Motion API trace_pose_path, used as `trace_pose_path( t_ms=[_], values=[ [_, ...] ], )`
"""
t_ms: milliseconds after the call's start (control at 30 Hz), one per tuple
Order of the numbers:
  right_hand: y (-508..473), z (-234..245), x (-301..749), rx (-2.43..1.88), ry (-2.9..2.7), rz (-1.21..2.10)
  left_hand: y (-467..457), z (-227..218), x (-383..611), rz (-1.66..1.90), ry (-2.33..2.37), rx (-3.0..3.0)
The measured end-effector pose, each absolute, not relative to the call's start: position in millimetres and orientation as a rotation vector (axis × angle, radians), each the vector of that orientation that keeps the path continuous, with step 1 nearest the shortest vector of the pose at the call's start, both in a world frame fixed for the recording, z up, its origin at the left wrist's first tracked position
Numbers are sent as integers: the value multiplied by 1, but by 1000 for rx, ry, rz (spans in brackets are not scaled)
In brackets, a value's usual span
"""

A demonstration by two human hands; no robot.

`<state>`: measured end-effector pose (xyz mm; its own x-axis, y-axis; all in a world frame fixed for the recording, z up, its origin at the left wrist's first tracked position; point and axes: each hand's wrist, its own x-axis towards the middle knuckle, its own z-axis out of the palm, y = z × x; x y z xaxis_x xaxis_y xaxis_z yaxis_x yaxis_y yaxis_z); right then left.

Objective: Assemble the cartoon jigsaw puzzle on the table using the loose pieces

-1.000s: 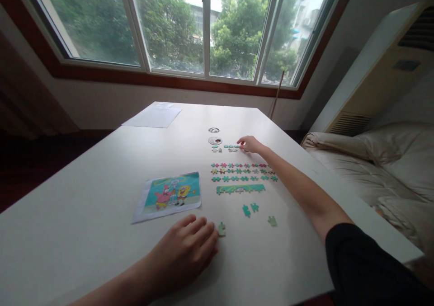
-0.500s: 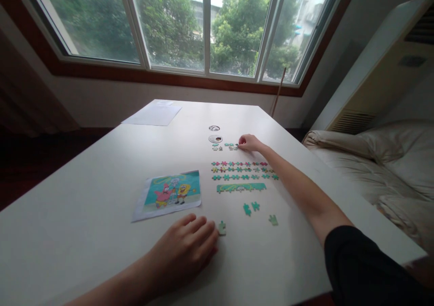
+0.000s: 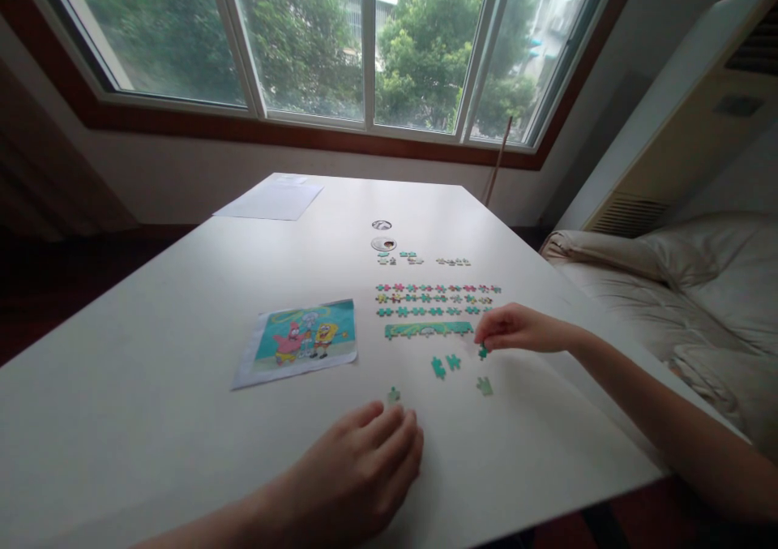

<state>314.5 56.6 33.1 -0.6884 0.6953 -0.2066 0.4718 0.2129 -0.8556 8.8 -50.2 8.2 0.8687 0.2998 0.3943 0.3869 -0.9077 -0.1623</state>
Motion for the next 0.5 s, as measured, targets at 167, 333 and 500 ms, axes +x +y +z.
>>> trace_pose_path(
  t_ms=[167,333,500],
  values=[
    [49,19,322,-1154,-2214,1433,-61,15,49,-390,-482,-2936],
    [44,9,316,-1152,-2108,1479,-61,8,86,-403,-662,-2989],
    [40,8,312,-1161,-2090,1495,-57,2,94,-403,-835,-3077]
  ],
)
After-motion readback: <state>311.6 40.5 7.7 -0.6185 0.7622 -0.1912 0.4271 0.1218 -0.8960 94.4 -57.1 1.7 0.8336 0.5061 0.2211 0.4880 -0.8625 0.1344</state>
